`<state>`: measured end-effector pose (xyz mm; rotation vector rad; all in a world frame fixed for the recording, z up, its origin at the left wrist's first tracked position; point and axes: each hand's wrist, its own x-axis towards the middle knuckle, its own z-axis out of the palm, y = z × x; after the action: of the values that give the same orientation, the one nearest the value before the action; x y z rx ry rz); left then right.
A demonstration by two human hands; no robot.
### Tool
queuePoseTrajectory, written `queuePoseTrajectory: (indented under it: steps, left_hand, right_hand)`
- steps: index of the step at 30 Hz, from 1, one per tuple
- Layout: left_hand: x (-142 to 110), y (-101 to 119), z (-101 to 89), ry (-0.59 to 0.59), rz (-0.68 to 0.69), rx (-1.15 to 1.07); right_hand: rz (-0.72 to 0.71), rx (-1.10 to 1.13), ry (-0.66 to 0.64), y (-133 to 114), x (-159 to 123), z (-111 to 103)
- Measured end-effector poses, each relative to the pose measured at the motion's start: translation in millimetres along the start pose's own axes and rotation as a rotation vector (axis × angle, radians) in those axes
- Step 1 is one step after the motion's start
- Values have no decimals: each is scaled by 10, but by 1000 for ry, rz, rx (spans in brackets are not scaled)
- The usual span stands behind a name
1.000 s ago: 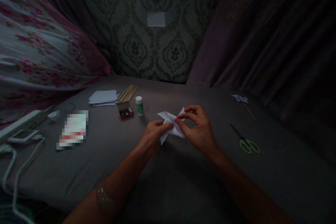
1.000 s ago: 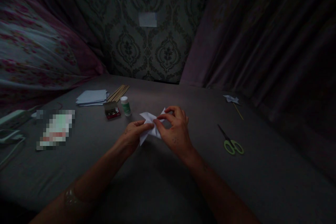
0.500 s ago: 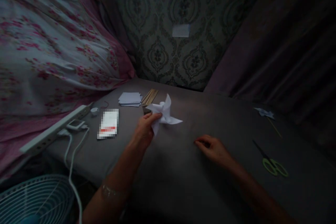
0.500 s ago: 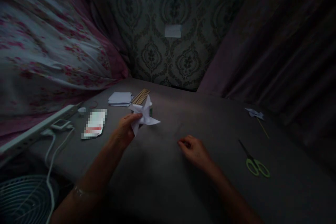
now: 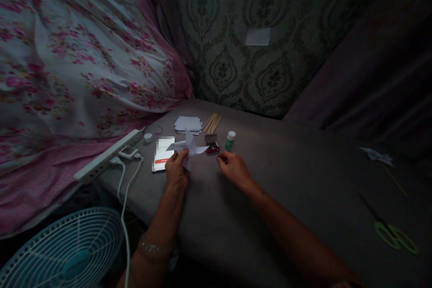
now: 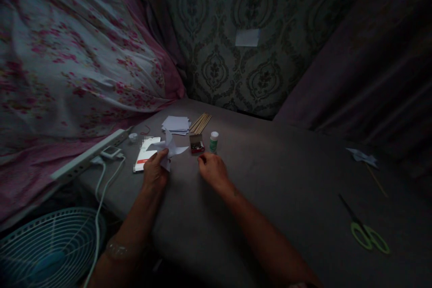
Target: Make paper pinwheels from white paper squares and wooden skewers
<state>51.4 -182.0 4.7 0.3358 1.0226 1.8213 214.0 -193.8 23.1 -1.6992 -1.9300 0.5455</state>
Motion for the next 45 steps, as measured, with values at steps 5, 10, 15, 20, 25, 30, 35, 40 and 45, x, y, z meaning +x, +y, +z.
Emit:
queuePoseTrajectory:
  steps: [5,10,15,20,25,30,35,40,45]
  left_hand:
    - [-3,2,-49,17,-48,-25]
    - [11,-9,-62,38,-77,-43]
    - [16,-16,-64,52,-96,-60]
    - [3,-33,-83,29,-104,-31]
    - [-13,-30,-84,32,-104,-42]
    - [-8,-40,-88,29,-98,-44]
    - [5,-51,-102,31,-94,-33]
    - [4,-62,-117,-1,-86,-41]
    - [-4,-62,-123,6,-90,-35]
  right_hand:
    - [136,-148,44,-133,257,107]
    - [130,-293,-10,-252,414,139]
    - [141,-398,-76,-279,607,169]
    - [123,-463,-149,-380,775,176]
    - [161,-476,-202,-455,883,189]
    - [170,-481,-207,-448,928,189]
    - [165,-481,-196,-434,917,186]
    - [152,-479,-202,-435,896,187]
    - [155,-477,-213,-443,899,166]
